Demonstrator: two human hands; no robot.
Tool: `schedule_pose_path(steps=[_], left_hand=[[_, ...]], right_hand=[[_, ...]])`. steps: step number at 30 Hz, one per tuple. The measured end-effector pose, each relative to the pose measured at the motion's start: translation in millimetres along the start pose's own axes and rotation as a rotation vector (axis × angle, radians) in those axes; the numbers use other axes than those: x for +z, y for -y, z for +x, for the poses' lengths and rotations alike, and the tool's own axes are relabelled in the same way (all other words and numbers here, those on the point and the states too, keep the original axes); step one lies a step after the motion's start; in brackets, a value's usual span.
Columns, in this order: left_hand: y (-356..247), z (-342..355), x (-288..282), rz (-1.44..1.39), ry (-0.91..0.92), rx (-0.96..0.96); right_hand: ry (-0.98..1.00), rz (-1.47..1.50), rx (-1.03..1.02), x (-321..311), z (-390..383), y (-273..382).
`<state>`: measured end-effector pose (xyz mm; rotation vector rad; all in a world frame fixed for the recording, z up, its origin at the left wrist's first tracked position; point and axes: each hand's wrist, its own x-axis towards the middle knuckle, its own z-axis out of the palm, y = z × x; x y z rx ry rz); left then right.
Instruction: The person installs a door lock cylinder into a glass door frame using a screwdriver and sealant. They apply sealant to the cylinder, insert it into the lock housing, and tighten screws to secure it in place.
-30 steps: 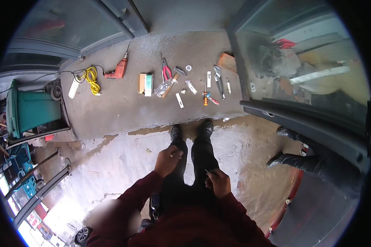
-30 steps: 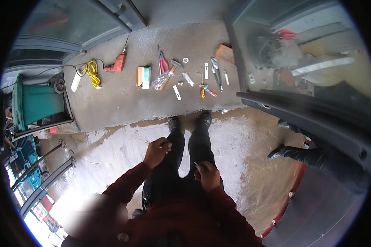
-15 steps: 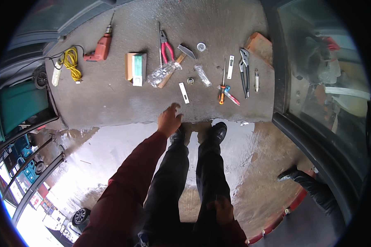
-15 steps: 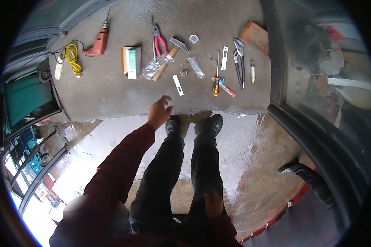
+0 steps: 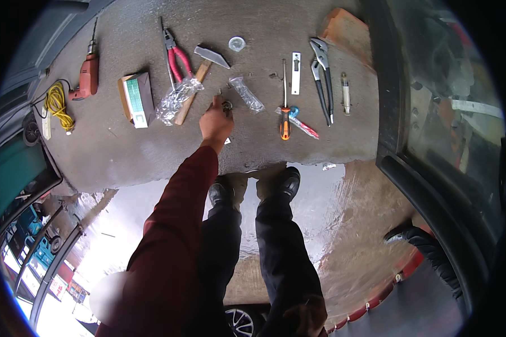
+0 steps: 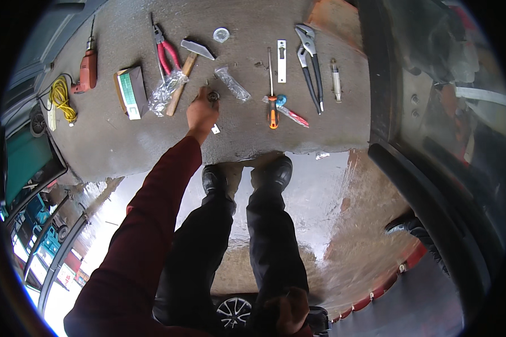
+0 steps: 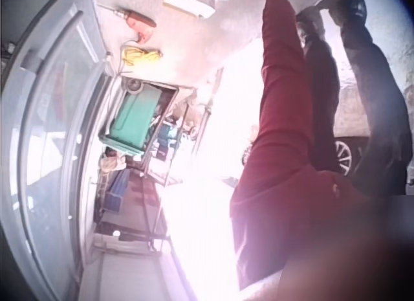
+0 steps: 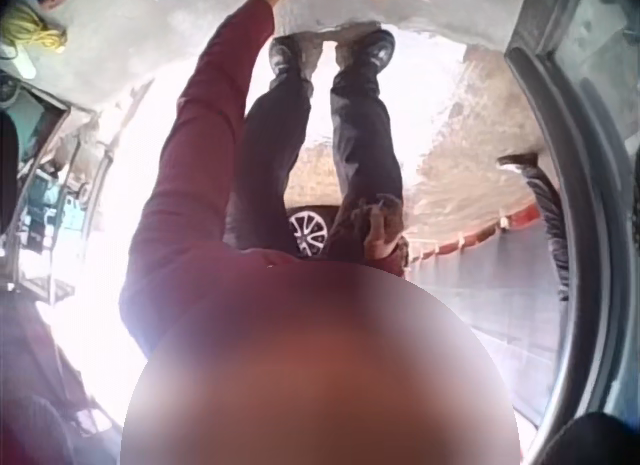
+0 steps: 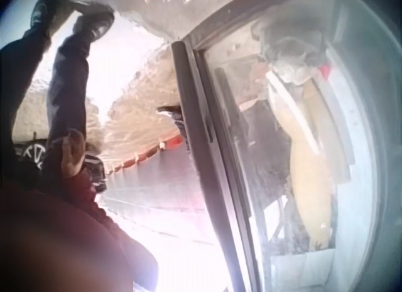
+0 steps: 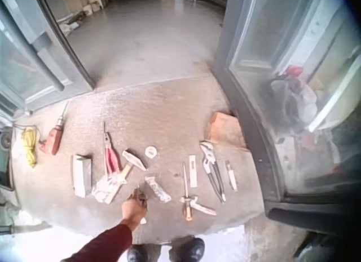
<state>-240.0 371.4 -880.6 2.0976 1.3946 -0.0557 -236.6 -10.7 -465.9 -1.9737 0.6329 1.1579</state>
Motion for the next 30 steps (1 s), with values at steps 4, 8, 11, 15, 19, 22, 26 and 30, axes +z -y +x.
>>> schedule_pose_path(steps=[4, 8, 11, 15, 19, 22, 26, 30], left_hand=[[-25.9, -40.0, -38.2, -0.459, 0.071, -0.037], [-95.6, -121.5, -136.7, -1.047, 0.292, -0.181], [-152.2, -188.3, -234.8, -1.186, 0.39, -0.049], [-216.0, -259.6, -353.0, -1.406, 0.638, -0.002], [-255.3, -324.4, -438.2, -1.411, 0.802, 0.069], [-269.3, -369.8, -477.2, -1.241, 0.81, 0.118], [-276.3, -413.2, -492.4, -1.071, 0.755, 0.335], [-265.2, -433.7, -492.1, -1.012, 0.88, 0.296]], right_hand=[[0.063, 0.174, 0.035, 1.3, -0.5, 6.1], [0.121, 0.332, 0.036, 12.9, -10.2, 33.2], [0.15, 0.391, -0.058, 22.7, -44.1, 76.1], [0.223, 0.399, -0.243, 23.2, -121.2, 142.3], [0.309, 0.244, -0.607, 2.3, -206.4, 171.6], [0.258, 0.15, -0.724, -6.1, -251.5, 168.4], [0.223, 0.267, -0.744, -15.7, -276.9, 148.9], [0.194, -0.013, -0.789, -45.1, -278.3, 124.0]])
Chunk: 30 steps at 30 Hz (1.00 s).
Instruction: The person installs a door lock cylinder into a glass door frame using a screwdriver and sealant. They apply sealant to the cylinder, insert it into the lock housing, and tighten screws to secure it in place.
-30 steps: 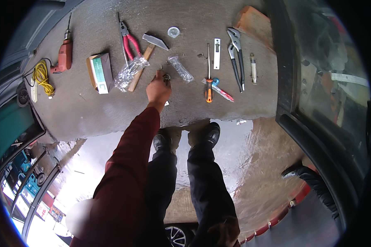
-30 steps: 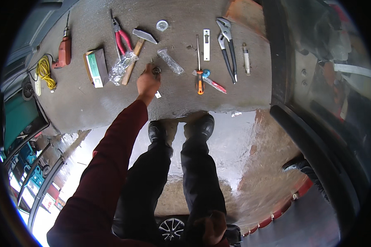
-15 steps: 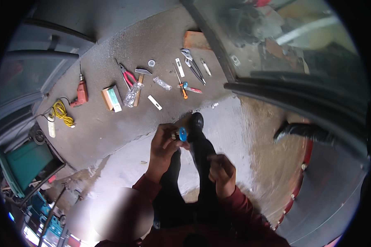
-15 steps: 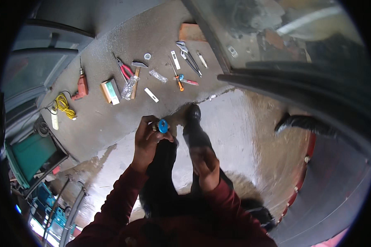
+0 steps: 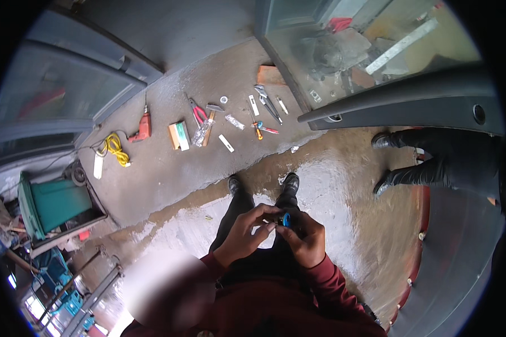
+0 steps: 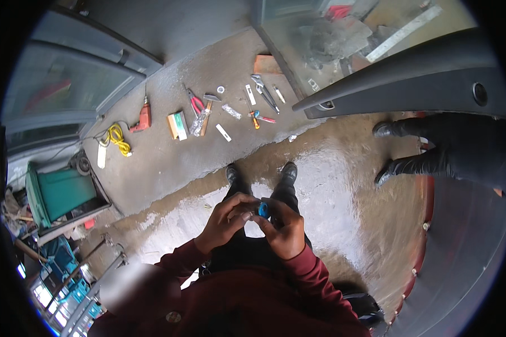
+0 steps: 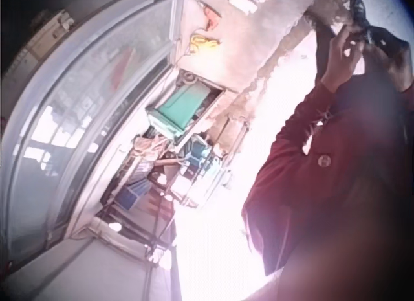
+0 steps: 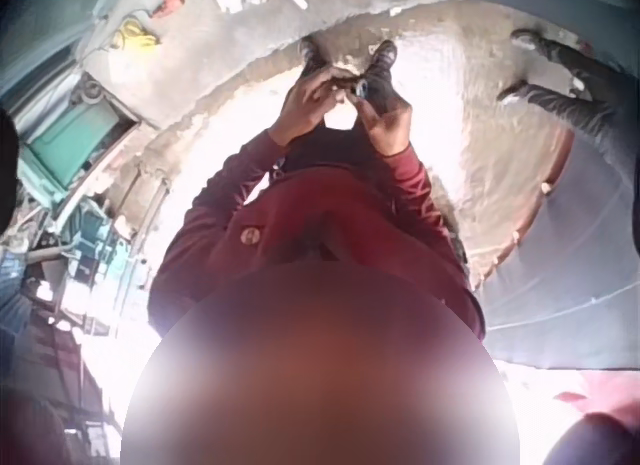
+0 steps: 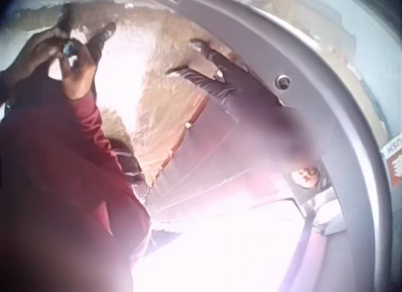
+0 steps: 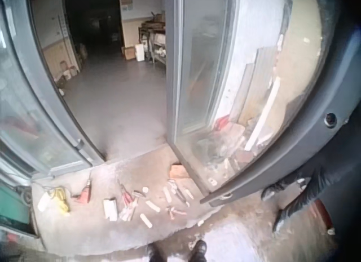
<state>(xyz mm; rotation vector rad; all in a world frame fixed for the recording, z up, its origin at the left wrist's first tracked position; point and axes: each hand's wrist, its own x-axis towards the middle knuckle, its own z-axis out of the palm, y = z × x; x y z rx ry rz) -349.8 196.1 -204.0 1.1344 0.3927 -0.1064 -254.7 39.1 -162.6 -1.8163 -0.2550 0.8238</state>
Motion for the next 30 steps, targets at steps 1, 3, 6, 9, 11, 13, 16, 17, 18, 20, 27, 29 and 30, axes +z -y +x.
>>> schedule_pose_path(steps=[1, 3, 6, 9, 11, 13, 16, 17, 18, 20, 27, 29, 30], left_hand=[[4.6, -2.3, 2.8, 0.001, -0.003, -0.046], [14.2, -7.3, 10.0, -0.002, -0.002, -0.134], [27.9, -8.7, 28.3, -0.047, -0.073, -0.192], [34.5, -7.5, 50.7, 0.061, -0.143, -0.146], [34.5, -6.6, 61.9, 0.16, -0.184, -0.093], [34.3, -4.3, 69.4, 0.21, -0.203, -0.037], [42.4, 0.3, 74.1, 0.23, -0.267, 0.001], [48.2, 1.5, 73.6, 0.193, -0.285, -0.001], [55.7, 2.6, 69.9, 0.195, -0.34, -0.048], [74.0, 7.2, 51.7, 0.128, -0.435, -0.102], [104.5, -6.6, 2.5, 0.844, -0.193, -0.057], [93.5, -6.7, 4.4, 0.689, -0.185, -0.109], [85.4, -4.8, 5.8, 0.518, -0.192, -0.122]], right_hand=[[0.008, -0.117, -0.044, -6.1, -3.8, -5.1], [0.067, -0.187, -0.021, -15.1, -10.7, -15.0], [0.114, -0.263, -0.065, -28.8, -18.5, -24.3], [0.136, -0.335, -0.072, -41.1, -21.7, -26.8], [0.163, -0.369, -0.014, -47.3, -22.4, -26.3], [0.167, -0.343, -0.066, -52.7, -21.5, -26.1], [0.171, -0.342, -0.08, -59.4, -20.4, -28.4], [0.169, -0.353, -0.056, -61.2, -19.7, -30.0], [0.162, -0.317, -0.057, -62.3, -19.1, -32.0], [0.136, -0.255, 0.012, -63.2, -16.4, -35.9], [0.136, 0.046, 0.258, -61.0, -0.3, -26.2], [0.148, 0.032, 0.228, -54.9, 5.7, -20.8], [0.144, 0.007, 0.236, -50.8, 9.2, -19.2]])
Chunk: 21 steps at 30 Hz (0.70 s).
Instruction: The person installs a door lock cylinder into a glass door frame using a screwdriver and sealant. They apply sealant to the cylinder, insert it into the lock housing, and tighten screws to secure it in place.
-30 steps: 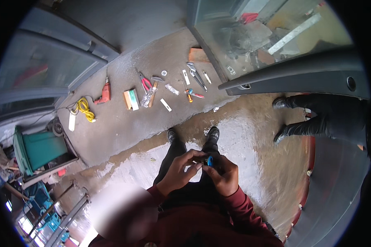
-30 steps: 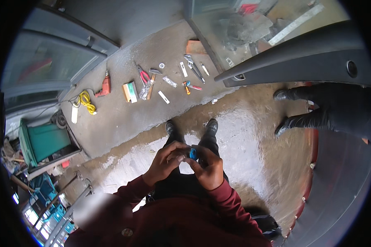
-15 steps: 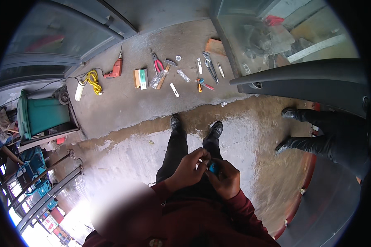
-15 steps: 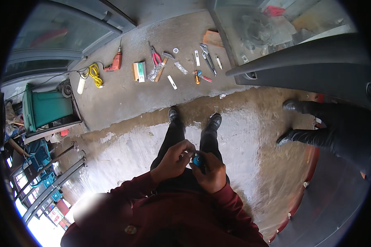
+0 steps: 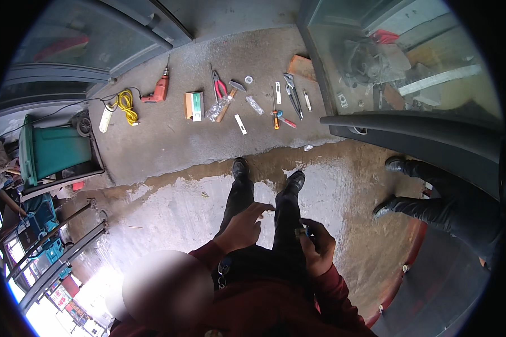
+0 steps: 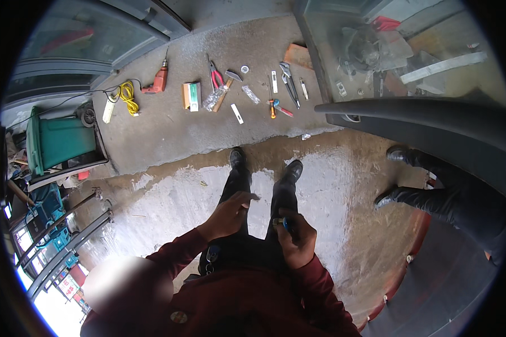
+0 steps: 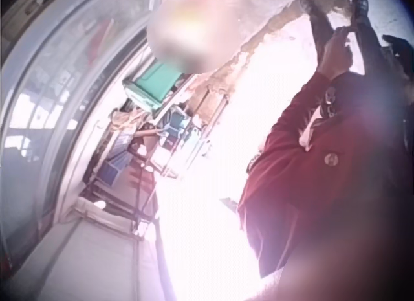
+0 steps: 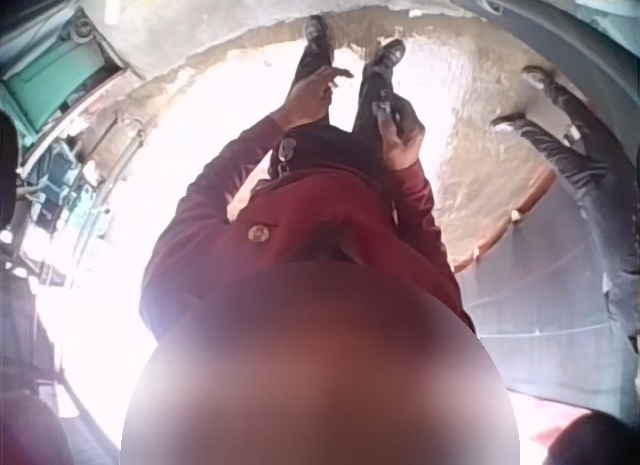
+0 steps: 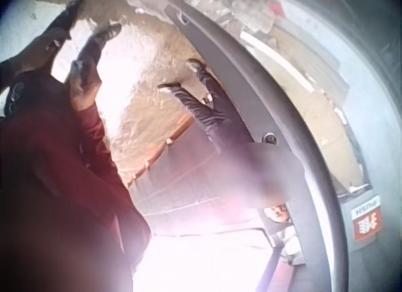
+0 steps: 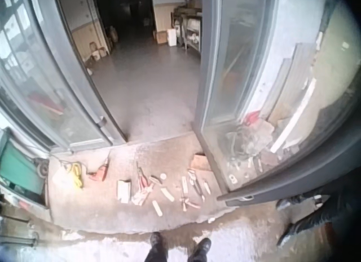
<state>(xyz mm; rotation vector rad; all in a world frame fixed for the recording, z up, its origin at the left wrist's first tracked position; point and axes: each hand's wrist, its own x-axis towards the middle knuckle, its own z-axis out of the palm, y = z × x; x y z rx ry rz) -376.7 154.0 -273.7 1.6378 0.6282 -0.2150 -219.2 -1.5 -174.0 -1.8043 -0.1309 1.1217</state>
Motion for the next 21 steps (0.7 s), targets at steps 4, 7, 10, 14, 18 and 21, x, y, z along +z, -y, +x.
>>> schedule_pose_path(steps=[4, 7, 10, 14, 18, 21], left_hand=[[-31.2, 10.7, -21.7, -0.75, 0.192, -0.179], [-49.8, 8.4, -34.5, -0.878, 0.264, -0.107], [-58.9, 8.2, -42.1, -0.81, 0.25, -0.14], [-54.9, 1.8, -49.6, -0.824, 0.157, -0.102], [-42.7, -3.9, -58.5, -0.933, 0.124, -0.033], [-39.1, -8.8, -69.7, -0.967, 0.137, -0.125]], right_hand=[[0.001, -0.195, -0.175, 15.1, 16.1, 3.0], [0.016, -0.264, -0.292, 25.8, 21.6, 2.5], [0.089, -0.177, -0.345, 33.7, 23.6, 5.8], [0.15, 0.059, -0.207, 50.0, 24.6, 10.5], [0.246, 0.202, -0.042, 61.0, 30.7, 14.5], [0.231, 0.017, -0.129, 69.5, 34.5, 20.6]])
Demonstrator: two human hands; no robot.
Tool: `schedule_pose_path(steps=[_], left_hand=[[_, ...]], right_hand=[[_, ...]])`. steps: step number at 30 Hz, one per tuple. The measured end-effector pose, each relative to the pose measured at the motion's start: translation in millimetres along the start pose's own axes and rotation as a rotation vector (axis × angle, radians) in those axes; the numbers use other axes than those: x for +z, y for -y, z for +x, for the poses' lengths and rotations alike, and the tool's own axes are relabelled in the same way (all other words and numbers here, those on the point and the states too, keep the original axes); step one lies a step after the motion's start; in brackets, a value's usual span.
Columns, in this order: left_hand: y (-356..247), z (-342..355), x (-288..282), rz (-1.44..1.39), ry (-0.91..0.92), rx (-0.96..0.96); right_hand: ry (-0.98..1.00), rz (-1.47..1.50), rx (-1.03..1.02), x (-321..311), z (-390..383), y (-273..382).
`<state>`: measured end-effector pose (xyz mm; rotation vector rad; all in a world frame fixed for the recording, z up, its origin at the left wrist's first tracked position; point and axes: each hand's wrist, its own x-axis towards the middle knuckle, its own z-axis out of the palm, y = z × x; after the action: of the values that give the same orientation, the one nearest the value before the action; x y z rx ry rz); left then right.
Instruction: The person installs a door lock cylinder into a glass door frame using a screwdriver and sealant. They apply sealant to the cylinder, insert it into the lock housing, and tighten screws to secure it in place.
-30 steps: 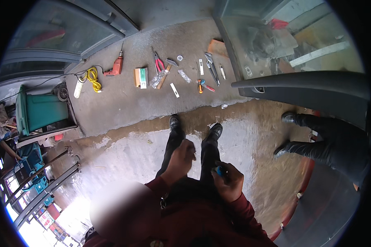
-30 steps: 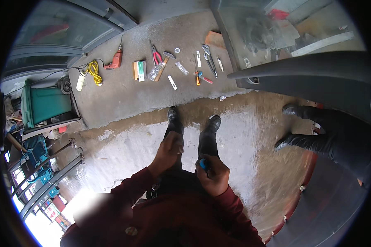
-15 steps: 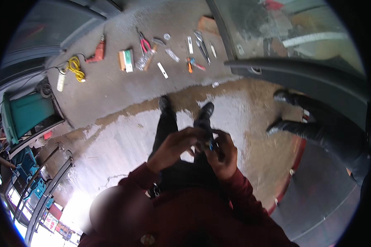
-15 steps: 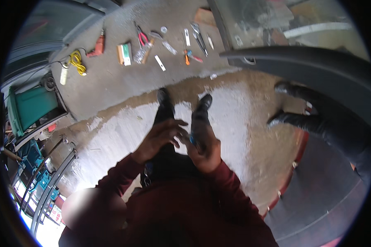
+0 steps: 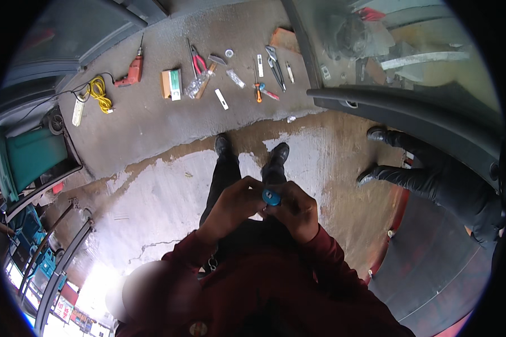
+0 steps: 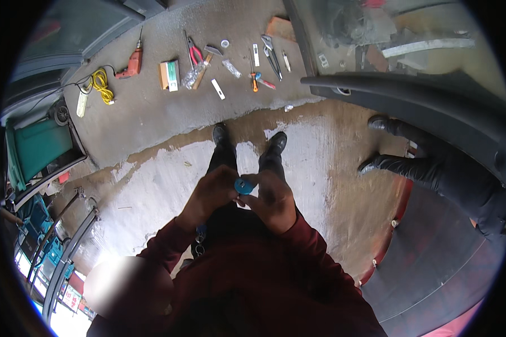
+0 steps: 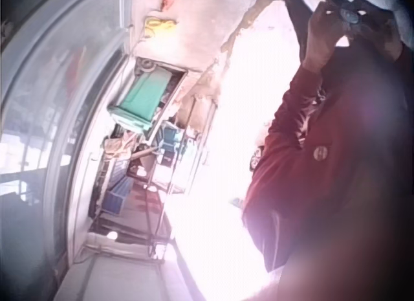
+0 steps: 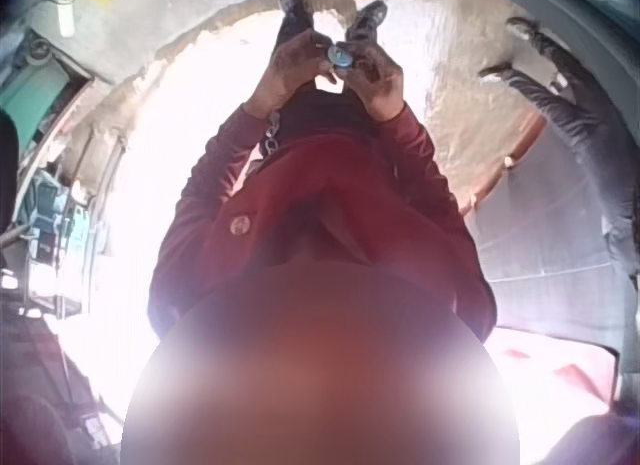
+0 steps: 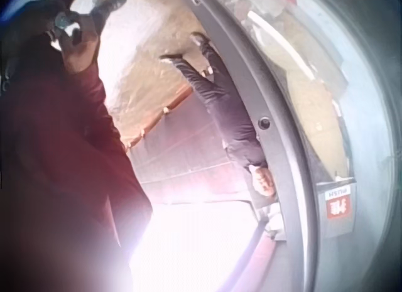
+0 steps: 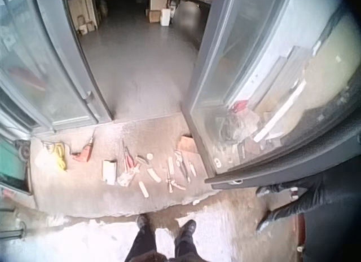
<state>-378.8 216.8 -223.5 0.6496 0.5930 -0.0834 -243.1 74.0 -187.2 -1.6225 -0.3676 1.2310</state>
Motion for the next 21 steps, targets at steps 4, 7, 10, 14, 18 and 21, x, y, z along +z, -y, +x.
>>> schedule_pose_path(steps=[4, 7, 10, 14, 18, 21], left_hand=[[-15.9, -11.9, -16.8, 0.044, -0.023, -0.031], [-22.5, -17.5, -31.2, -0.001, -0.042, -0.039], [-30.2, -26.6, -47.4, 0.022, -0.023, -0.047], [-51.1, -37.9, -64.9, 0.161, 0.003, -0.14], [-71.9, -41.2, -64.5, 0.318, -0.007, -0.173], [-80.5, -45.5, -55.6, 0.453, 0.04, 0.009]], right_hand=[[-0.026, -0.091, -0.116, 18.6, 13.2, 5.9], [0.025, -0.243, -0.138, 32.2, 21.7, 7.9], [0.076, -0.255, -0.152, 45.8, 25.5, 8.8], [0.127, -0.148, -0.01, 61.4, 23.6, 17.1], [0.162, -0.076, 0.121, 68.8, 16.1, 36.4], [0.158, -0.042, 0.174, 69.0, 9.1, 48.7]])
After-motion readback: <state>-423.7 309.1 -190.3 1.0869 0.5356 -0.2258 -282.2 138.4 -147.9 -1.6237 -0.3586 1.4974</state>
